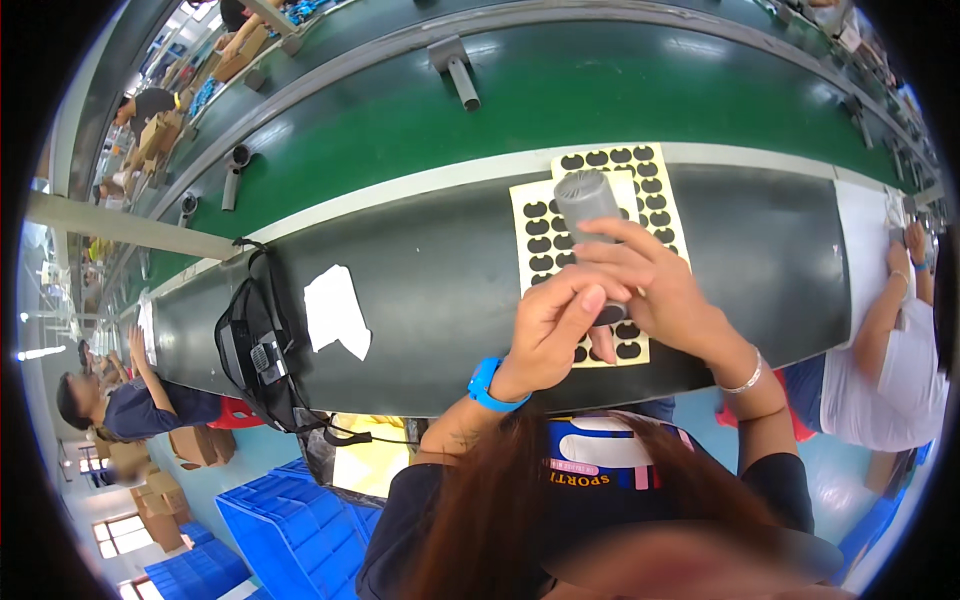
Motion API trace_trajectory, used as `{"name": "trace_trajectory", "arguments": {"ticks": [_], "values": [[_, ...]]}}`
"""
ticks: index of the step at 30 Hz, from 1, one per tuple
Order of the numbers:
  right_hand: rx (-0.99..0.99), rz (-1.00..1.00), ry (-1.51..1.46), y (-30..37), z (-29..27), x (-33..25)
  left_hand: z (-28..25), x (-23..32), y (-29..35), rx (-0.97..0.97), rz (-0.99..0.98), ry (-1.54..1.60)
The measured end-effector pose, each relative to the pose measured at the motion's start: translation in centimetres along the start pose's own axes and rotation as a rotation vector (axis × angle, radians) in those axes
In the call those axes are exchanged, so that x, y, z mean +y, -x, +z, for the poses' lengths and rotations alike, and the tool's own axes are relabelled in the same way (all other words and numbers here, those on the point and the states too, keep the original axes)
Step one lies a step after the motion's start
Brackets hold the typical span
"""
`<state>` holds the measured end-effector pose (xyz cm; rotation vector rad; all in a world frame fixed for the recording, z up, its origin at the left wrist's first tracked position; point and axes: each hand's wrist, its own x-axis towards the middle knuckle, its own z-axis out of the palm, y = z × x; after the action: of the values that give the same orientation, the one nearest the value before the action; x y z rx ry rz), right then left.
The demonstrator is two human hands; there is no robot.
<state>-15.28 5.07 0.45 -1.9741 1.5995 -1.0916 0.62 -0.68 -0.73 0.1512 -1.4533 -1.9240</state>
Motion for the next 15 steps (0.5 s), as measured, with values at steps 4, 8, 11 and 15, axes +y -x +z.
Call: {"name": "trace_trajectory", "arguments": {"ticks": [4,8,11,15], "values": [[-0.04,-0.063,0.303,-2.9,-3.8,4.7,-0.4,-0.2,-0.6,0.111,-0.028,0.021],[0.039,-0.075,0.679,-8.0,-8.0,17.0,-1.2,-1.4,-0.7,0.193,-0.042,-0.072],[-0.036,0.079,0.873,-11.4,-11.8,25.3,-2.7,-2.6,-1.2,0.305,-0.072,-0.326],[-0.056,0.235,0.968,-12.3,-14.4,28.9,-3.9,-3.2,-1.6,0.118,-0.09,-0.949]]}}
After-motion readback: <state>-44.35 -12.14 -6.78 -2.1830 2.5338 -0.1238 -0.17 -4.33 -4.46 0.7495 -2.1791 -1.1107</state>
